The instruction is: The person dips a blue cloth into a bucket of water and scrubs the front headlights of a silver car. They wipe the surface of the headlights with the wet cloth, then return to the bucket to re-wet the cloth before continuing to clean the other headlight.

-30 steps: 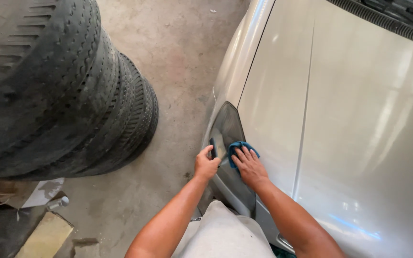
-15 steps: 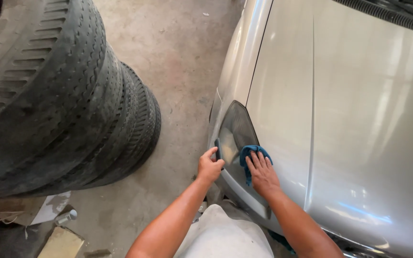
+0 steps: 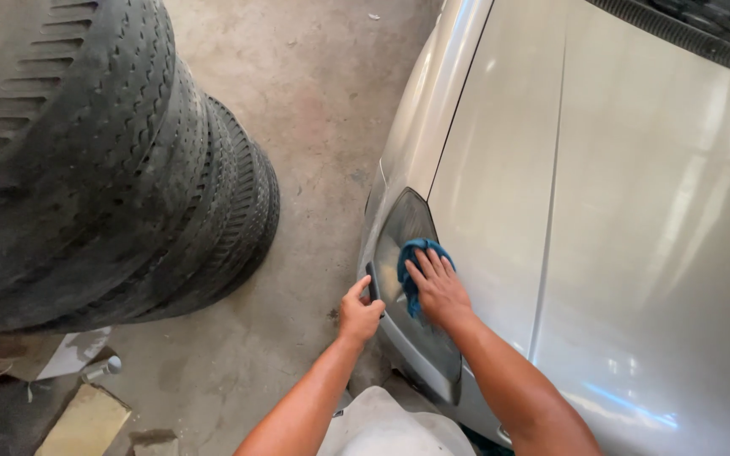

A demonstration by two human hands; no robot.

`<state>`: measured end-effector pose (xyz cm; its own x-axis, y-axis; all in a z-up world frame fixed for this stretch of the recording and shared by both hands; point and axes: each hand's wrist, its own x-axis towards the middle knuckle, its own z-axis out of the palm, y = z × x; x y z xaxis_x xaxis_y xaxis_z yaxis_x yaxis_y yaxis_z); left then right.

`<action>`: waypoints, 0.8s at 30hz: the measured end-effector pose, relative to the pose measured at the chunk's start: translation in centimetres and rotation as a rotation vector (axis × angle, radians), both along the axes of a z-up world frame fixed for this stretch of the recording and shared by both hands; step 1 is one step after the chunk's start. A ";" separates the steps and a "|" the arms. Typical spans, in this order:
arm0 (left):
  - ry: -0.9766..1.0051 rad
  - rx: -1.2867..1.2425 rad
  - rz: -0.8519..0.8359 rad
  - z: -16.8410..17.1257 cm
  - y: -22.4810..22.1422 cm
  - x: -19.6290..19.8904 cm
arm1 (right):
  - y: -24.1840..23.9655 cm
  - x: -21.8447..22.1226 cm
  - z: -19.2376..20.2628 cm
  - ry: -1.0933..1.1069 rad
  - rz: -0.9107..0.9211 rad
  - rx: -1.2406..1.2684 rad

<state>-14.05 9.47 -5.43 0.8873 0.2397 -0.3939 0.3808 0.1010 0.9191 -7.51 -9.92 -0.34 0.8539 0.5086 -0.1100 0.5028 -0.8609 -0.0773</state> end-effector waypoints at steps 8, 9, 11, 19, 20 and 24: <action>0.112 -0.029 0.120 -4.0 -2.8 -0.6 | 0.9 5.4 -1.7 0.046 0.111 0.026; 0.136 0.054 0.105 -3.4 -3.1 -0.4 | 0.4 4.6 -1.7 0.066 0.161 0.027; 0.160 0.135 0.090 -3.1 -3.8 0.2 | -1.0 2.5 -1.1 0.085 0.211 0.025; -0.046 0.271 0.104 -4.6 -5.8 2.7 | -6.8 -3.0 -2.1 0.170 0.529 0.068; -0.046 0.271 0.102 -4.3 -5.9 2.8 | -6.4 -2.4 -1.7 0.171 0.527 0.068; -0.015 0.171 0.077 -3.7 -6.2 2.4 | -4.7 0.1 -1.0 0.117 0.389 0.085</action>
